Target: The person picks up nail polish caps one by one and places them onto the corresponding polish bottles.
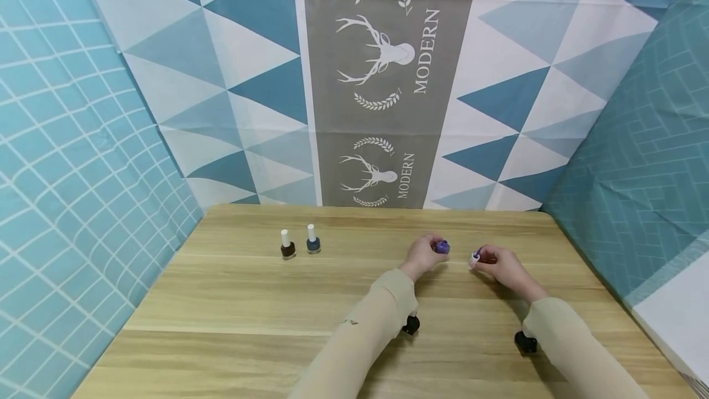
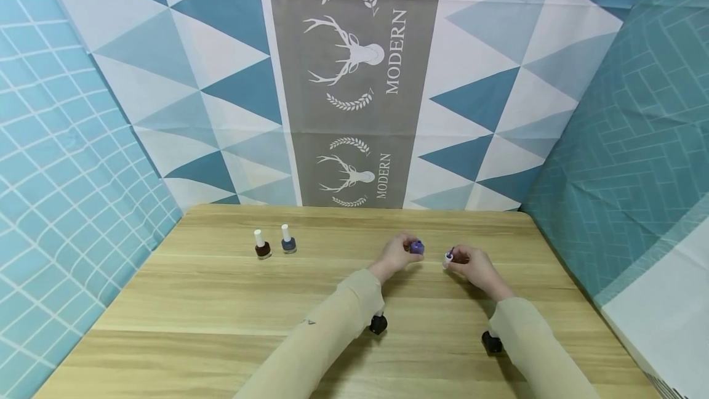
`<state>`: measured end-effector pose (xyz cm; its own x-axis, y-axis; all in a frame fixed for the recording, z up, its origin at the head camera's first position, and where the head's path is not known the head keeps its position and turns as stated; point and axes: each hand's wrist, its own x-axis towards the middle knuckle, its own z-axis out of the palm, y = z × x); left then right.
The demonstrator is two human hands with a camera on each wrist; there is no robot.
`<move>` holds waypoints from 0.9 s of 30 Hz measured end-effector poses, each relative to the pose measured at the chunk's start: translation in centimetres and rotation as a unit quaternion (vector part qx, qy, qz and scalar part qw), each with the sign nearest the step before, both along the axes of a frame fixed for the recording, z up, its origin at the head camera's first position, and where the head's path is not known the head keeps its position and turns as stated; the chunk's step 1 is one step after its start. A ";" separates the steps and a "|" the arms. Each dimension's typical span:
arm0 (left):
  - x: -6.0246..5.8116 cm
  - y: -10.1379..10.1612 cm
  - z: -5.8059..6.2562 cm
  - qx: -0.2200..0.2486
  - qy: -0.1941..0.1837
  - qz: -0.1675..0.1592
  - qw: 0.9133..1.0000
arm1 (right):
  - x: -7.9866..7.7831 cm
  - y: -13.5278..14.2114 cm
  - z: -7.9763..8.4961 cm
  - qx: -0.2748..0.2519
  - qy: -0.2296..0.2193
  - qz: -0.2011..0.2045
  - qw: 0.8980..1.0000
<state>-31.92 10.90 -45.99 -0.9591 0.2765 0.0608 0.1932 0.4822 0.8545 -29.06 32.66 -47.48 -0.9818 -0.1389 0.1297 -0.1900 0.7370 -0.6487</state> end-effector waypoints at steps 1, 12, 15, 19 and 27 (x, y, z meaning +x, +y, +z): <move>0.1 0.0 0.1 -0.005 0.000 0.002 1.000 | 0.0 0.0 0.0 -0.001 0.000 0.000 1.000; 0.1 0.6 0.2 -0.048 0.008 0.055 0.997 | 0.0 -0.3 0.3 0.001 -0.004 -0.002 1.000; 0.0 0.7 0.0 -0.057 0.010 0.063 0.996 | 0.1 -0.4 0.4 0.000 -0.010 -0.003 1.000; -0.1 0.7 0.0 -0.052 0.007 0.064 0.997 | 0.1 -0.5 0.4 0.001 -0.016 -0.005 1.000; 0.5 0.2 0.8 -0.024 0.000 0.048 0.999 | 0.1 -0.3 0.5 0.005 -0.019 -0.006 1.000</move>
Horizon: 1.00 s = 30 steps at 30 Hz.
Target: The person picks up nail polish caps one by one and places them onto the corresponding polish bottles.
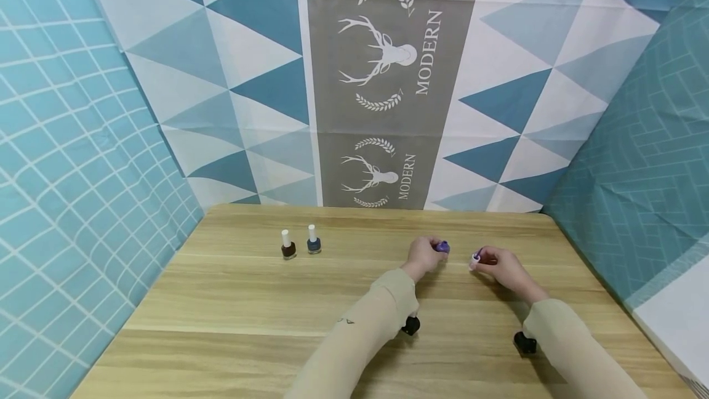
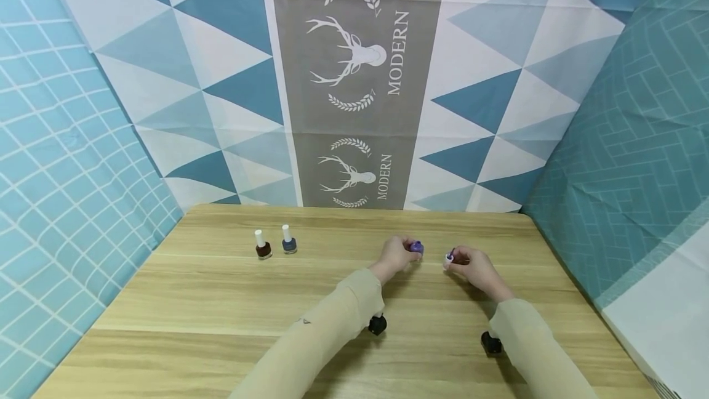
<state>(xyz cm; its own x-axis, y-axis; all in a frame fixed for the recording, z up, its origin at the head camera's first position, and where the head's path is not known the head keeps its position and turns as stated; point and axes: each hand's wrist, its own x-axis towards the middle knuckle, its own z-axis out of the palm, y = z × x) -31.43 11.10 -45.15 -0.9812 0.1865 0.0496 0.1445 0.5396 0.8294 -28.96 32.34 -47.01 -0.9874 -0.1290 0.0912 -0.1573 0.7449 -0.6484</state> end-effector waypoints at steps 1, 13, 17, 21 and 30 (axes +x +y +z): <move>0.1 -0.1 0.2 -0.002 0.004 -0.004 1.000 | 0.0 0.0 0.0 0.001 -0.002 0.000 1.000; 0.4 -1.4 1.0 0.019 0.013 -0.046 0.999 | 0.0 -1.0 1.6 -0.012 -0.017 -0.008 1.000; 0.8 -2.0 1.5 0.012 0.025 -0.063 0.998 | 0.1 -1.2 2.3 -0.002 -0.013 -0.013 1.000; 1.2 -2.7 2.2 0.019 0.029 -0.077 0.996 | 0.5 -1.4 3.4 0.004 0.000 -0.009 1.000; 2.0 -4.4 3.7 0.042 0.034 -0.089 0.995 | 1.2 -1.7 6.0 -0.028 0.027 0.018 0.999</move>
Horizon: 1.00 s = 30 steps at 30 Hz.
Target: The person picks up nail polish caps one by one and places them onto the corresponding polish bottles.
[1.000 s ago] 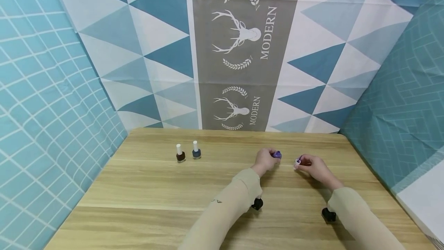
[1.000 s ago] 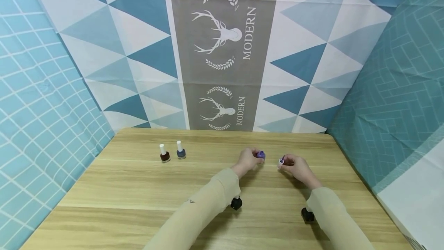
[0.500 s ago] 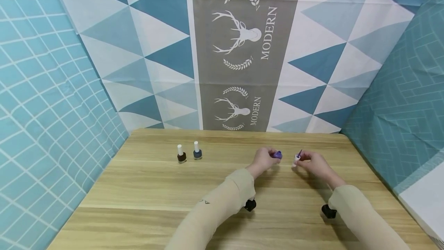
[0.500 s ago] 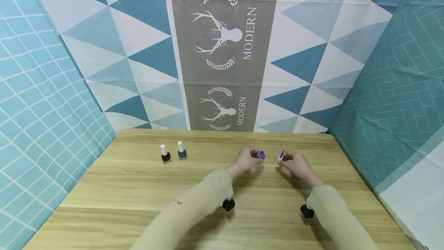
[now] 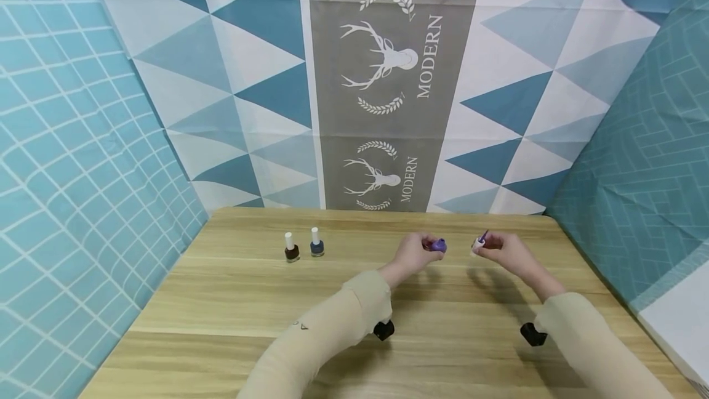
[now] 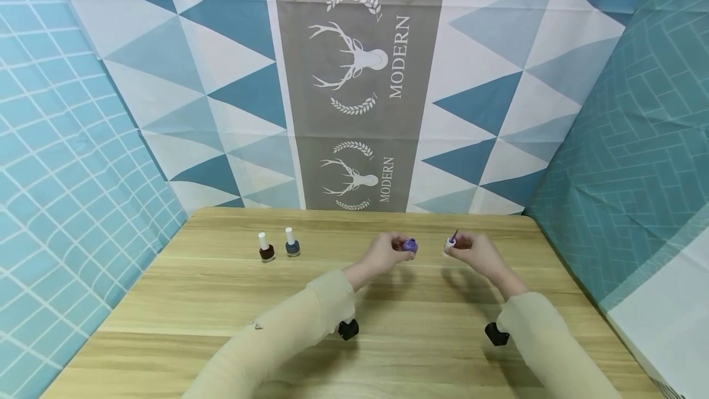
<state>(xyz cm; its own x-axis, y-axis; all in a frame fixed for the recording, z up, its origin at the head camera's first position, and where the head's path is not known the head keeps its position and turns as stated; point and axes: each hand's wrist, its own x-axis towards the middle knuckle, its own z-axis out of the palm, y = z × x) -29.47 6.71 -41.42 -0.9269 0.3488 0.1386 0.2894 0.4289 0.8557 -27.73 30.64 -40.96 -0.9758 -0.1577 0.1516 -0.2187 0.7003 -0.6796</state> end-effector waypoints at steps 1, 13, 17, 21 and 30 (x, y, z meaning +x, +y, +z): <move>0.1 -0.2 0.1 0.004 0.000 -0.002 1.000 | 0.0 0.0 0.2 -0.003 0.002 0.000 1.000; 1.1 -3.5 1.7 0.007 0.013 -0.014 1.000 | 0.9 -1.0 2.8 -0.011 0.013 0.010 1.000; 1.4 -4.7 2.5 0.015 0.014 -0.014 1.000 | 1.4 -1.3 4.0 -0.018 0.026 0.009 0.999; 1.7 -5.7 3.3 0.031 0.017 -0.011 0.999 | 1.8 -1.6 5.1 -0.021 0.043 0.009 0.999; 2.5 -7.8 5.1 0.032 0.023 -0.016 0.999 | 2.7 -2.7 7.4 -0.050 0.074 0.004 0.996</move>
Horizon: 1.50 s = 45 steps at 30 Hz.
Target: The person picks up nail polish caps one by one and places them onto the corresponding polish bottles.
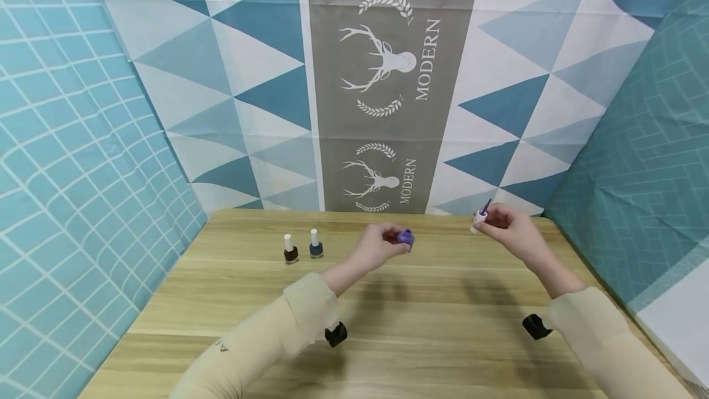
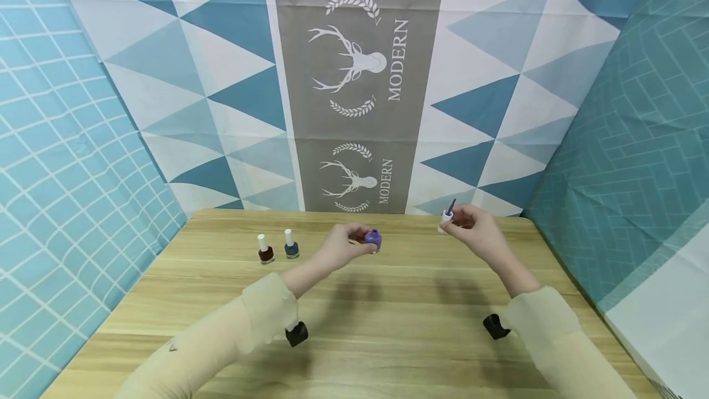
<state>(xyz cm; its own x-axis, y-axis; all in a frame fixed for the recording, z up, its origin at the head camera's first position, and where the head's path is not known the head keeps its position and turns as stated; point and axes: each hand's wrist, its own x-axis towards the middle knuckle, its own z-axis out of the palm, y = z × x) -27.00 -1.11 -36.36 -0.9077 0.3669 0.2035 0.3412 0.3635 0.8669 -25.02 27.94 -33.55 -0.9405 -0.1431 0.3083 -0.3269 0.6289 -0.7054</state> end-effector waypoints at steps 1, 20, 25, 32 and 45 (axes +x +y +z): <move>0.1 -0.3 0.2 -0.002 0.000 -0.002 1.000 | 0.1 -0.2 0.2 -0.002 0.003 0.001 1.000; 3.8 -4.7 2.8 -0.030 0.022 -0.012 0.999 | 3.2 -3.7 3.6 -0.063 0.051 0.023 0.996; 4.6 -5.6 2.8 -0.020 0.036 0.001 0.999 | 3.8 -4.5 3.9 -0.094 0.052 0.037 0.994; 5.6 -6.1 2.3 0.003 0.058 0.016 0.998 | 4.5 -5.4 3.9 -0.101 0.083 0.054 0.990; 6.5 -5.9 0.5 0.029 0.076 0.050 0.995 | 5.3 -7.5 3.7 -0.131 0.139 0.093 0.977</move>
<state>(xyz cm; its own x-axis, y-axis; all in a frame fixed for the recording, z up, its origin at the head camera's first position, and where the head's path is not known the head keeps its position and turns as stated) -20.47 -6.99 -35.85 -0.8962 0.2589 0.3604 0.4351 0.3532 0.8282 -19.77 20.45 -29.88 -0.7799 -0.1860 0.5976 -0.6210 0.3494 -0.7016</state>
